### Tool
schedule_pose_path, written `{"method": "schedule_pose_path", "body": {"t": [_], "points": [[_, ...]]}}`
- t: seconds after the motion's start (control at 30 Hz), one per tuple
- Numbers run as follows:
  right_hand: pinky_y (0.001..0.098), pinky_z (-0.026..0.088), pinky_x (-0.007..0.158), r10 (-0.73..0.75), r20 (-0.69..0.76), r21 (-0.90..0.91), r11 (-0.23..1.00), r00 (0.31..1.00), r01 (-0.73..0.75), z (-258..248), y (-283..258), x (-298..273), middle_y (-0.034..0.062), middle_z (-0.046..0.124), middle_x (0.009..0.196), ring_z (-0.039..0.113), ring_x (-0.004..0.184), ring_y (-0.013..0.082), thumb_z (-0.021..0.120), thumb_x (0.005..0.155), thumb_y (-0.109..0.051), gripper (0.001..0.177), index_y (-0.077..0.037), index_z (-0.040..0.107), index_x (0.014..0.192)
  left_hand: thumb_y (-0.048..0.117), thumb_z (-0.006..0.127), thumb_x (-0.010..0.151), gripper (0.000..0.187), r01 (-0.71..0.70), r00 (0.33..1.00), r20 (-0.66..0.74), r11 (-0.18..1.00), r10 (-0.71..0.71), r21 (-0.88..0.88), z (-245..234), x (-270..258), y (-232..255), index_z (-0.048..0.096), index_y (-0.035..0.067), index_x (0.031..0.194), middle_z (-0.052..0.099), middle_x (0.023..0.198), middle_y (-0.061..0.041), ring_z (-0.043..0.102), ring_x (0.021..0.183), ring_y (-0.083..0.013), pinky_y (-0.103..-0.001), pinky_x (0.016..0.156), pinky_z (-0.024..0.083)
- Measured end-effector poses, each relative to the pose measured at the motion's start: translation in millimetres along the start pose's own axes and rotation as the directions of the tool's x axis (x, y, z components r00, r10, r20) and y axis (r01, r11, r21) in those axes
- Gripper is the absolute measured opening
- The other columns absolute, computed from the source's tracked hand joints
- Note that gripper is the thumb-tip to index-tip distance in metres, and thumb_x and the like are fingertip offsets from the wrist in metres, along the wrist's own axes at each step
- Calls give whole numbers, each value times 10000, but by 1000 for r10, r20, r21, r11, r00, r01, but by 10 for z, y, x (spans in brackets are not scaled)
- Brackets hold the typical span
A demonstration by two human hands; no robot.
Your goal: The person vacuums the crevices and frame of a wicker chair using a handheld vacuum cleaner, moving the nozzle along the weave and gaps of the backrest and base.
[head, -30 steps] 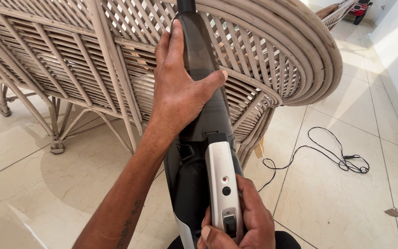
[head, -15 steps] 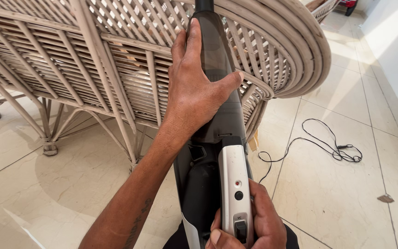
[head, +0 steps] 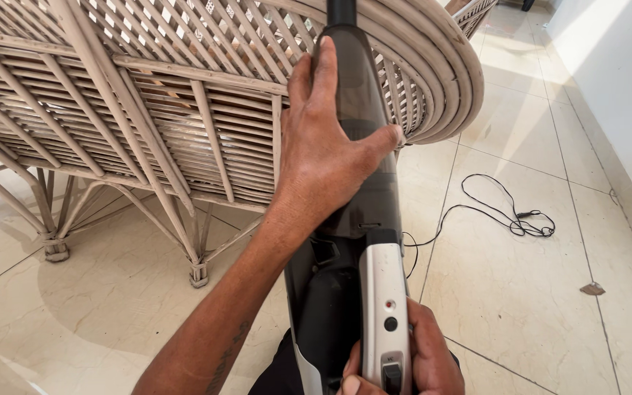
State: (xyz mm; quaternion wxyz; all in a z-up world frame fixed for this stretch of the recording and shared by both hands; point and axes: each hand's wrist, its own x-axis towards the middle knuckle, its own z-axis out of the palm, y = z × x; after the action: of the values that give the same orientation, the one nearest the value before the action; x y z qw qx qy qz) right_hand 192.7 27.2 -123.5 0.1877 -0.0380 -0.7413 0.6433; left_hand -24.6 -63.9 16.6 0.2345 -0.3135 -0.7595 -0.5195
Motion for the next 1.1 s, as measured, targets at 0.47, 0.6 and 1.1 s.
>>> {"method": "schedule_pose_path", "body": {"t": [0.47, 0.6, 1.1], "points": [[421, 664, 661, -78, 47, 9, 997, 996, 78, -441, 514, -51, 157, 749, 723, 816, 672, 222, 867, 746, -56, 937, 43, 261, 1454, 348, 828, 729, 1146, 35, 993, 117, 997, -26, -76, 443, -88, 297, 146, 21, 1591, 131, 1602, -352, 382, 1373, -530, -600, 947, 558], [437, 665, 660, -35, 28, -18, 999, 999, 36, -535, 561, -87, 161, 749, 724, 821, 677, 231, 872, 742, -45, 965, 36, 231, 1459, 350, 816, 712, 1141, 87, 984, 162, 989, -67, -119, 544, -99, 347, 156, 36, 1588, 129, 1614, -334, 399, 1362, -519, -606, 909, 579], [450, 702, 662, 114, -124, -66, 990, 986, -123, -822, 698, -222, 171, 707, 746, 818, 672, 243, 870, 734, -39, 1001, -3, 243, 1513, 368, 839, 730, 1153, 53, 974, 228, 988, -19, -143, 1138, -142, 249, 164, 12, 1594, 130, 1610, -358, 341, 1410, -572, -688, 1080, 383]]}}
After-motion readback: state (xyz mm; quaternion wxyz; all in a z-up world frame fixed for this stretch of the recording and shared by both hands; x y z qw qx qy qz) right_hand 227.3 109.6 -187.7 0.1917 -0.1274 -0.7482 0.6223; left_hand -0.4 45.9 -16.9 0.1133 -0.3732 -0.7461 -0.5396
